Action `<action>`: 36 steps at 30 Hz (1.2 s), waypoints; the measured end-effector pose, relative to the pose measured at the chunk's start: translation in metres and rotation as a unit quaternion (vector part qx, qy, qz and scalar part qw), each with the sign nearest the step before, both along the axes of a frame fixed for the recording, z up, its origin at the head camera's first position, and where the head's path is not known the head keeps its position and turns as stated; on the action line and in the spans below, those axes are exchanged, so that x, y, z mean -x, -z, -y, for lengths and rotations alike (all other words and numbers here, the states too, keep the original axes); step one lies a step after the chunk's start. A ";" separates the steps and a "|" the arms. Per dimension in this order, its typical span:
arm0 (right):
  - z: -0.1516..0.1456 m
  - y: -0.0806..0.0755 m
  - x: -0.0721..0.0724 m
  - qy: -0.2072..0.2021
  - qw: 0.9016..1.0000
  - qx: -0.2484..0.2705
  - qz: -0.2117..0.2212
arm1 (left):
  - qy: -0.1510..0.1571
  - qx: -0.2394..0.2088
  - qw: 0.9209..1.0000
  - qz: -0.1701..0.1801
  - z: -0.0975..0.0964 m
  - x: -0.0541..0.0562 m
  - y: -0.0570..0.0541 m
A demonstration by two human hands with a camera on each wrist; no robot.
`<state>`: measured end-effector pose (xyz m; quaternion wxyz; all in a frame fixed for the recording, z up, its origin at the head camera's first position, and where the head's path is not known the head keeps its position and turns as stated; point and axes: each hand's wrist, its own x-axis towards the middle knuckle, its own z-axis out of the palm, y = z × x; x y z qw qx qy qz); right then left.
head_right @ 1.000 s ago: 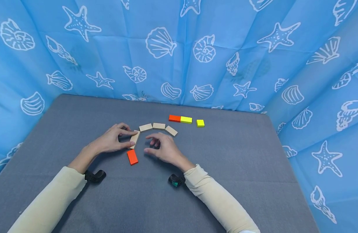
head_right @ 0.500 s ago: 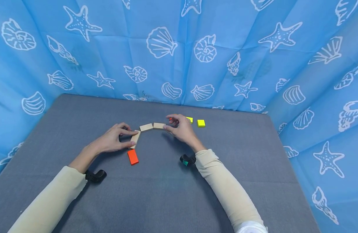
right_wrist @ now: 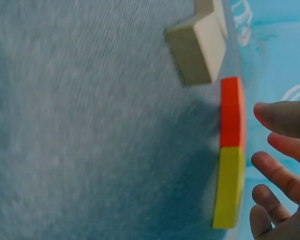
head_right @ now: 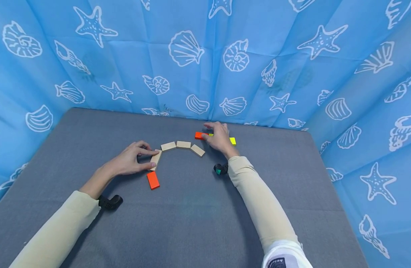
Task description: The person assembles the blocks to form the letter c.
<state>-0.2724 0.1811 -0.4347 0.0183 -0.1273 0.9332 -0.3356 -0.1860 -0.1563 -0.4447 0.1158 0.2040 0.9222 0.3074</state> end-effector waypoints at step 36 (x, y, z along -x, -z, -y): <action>0.009 -0.011 -0.039 -0.052 0.998 0.027 -0.039 | -0.008 0.012 1.000 -0.009 -0.002 0.001 0.003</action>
